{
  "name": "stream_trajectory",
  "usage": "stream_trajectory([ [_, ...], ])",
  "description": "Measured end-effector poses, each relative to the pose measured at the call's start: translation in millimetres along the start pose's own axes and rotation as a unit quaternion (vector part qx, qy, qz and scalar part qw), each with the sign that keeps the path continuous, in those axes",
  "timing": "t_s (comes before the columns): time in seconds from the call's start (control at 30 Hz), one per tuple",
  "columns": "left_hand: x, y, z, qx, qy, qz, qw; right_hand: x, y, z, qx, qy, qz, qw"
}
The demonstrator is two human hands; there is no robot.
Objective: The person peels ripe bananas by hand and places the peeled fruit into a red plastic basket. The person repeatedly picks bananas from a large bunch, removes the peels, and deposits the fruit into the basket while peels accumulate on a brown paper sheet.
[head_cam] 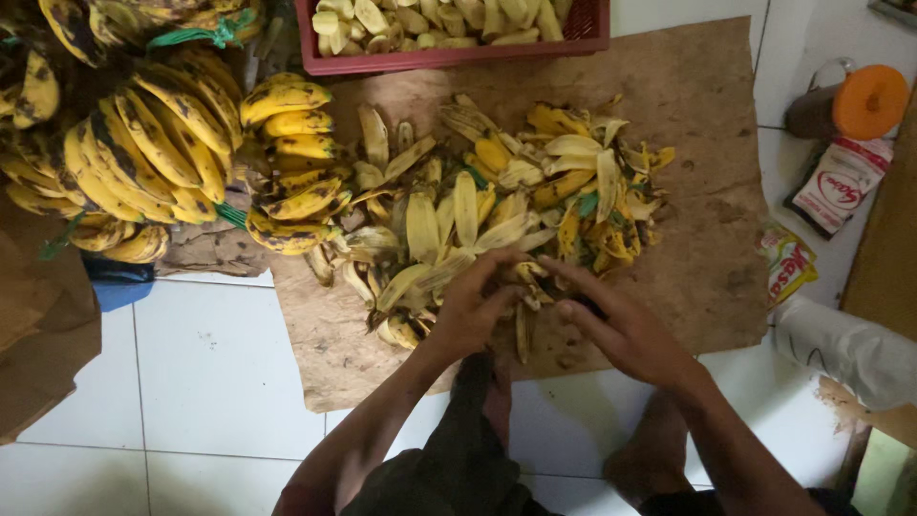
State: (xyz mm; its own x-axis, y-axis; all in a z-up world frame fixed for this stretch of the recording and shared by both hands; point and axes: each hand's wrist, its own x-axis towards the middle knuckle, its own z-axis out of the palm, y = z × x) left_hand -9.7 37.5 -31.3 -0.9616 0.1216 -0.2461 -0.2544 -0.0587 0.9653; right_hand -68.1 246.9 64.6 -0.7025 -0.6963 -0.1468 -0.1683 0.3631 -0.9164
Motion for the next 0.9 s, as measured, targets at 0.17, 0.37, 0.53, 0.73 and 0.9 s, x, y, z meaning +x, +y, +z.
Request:
stream_trajectory([
  [0.17, -5, -10, -2, -0.089, -0.028, -0.05, 0.994, 5, 6, -6, 0.11, -0.055, 0.388, 0.913],
  [0.37, -24, -30, 23, 0.179, 0.116, 0.192, 0.958, 32, 21, 1, 0.163, -0.011, 0.441, 0.883],
  [0.53, -54, -48, 33, 0.157, 0.271, 0.175, 0.934, 48, 26, 9, 0.106, 0.075, 0.405, 0.905],
  [0.73, -54, -53, 9, -0.233, 0.223, -0.075, 0.944, 15, 29, 44, 0.134, 0.194, 0.336, 0.912],
  [0.9, -47, -14, 1, -0.046, 0.123, 0.019, 0.991, 12, 36, 60, 0.321, 0.161, 0.43, 0.828],
])
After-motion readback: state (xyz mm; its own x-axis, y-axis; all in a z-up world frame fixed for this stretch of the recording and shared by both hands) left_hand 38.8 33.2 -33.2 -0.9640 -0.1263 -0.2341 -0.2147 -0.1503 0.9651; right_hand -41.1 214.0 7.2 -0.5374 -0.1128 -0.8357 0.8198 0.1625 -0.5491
